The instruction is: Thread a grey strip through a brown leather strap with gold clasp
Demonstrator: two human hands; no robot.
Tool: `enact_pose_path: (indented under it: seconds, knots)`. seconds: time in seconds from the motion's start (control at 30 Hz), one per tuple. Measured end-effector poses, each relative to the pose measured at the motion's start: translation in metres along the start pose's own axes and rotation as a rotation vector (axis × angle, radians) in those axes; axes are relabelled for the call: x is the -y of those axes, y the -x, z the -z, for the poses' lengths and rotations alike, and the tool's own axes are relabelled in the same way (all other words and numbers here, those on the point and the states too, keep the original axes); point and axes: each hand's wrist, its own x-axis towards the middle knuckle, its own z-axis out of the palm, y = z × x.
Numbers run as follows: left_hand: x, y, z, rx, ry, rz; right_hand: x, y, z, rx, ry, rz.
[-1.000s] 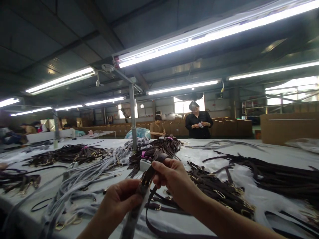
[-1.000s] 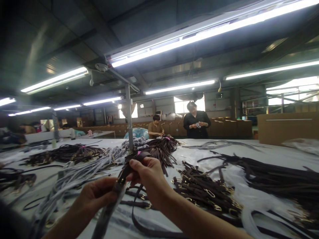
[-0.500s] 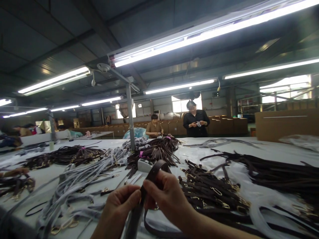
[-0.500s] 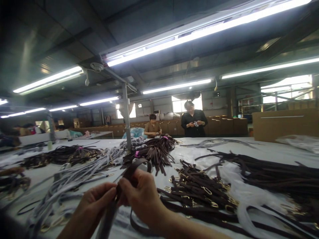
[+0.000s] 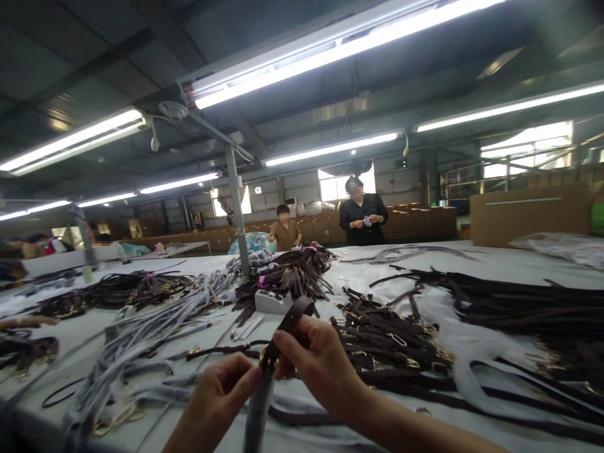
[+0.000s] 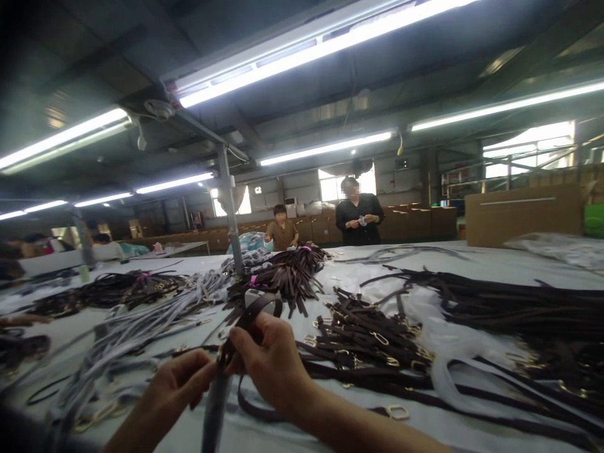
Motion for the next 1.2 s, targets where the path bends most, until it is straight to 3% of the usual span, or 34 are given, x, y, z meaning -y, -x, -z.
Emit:
enact_pose_path:
  seconds: [0.1, 0.23, 0.33, 0.47, 0.6, 0.7, 0.83, 0.9, 1.03, 1.2]
  knots:
    - [0.006, -0.006, -0.001, 0.112, -0.046, 0.078, -0.006, 0.002, 0.003, 0.005, 0.034, 0.012]
    - [0.0, -0.011, -0.008, 0.143, -0.013, 0.135, -0.01, 0.003, 0.007, 0.011, 0.065, 0.02]
    - [-0.008, -0.011, -0.017, 0.114, 0.079, 0.161, -0.01, 0.002, 0.013, 0.016, 0.075, 0.03]
    - [-0.015, -0.012, -0.028, 0.02, 0.234, 0.155, -0.011, 0.002, 0.024, 0.148, 0.213, 0.131]
    - [-0.014, -0.013, -0.034, 0.008, 0.156, 0.133, -0.018, 0.006, 0.028, 0.206, 0.356, 0.185]
    - [-0.014, -0.012, -0.034, -0.023, 0.054, 0.062, -0.022, 0.005, 0.028, 0.127, 0.159, 0.041]
    - [-0.018, -0.011, -0.032, 0.043, -0.145, -0.07, -0.018, -0.005, 0.035, -0.055, -0.345, -0.249]
    - [-0.02, -0.01, -0.033, 0.048, -0.163, -0.084, -0.016, -0.007, 0.038, -0.076, -0.397, -0.27]
    - [-0.015, -0.012, -0.038, -0.014, -0.038, -0.052, -0.018, 0.003, 0.042, 0.171, -0.03, -0.023]
    - [-0.007, -0.019, -0.04, 0.051, 0.243, 0.177, -0.025, 0.009, 0.055, 0.508, 0.877, 0.644]
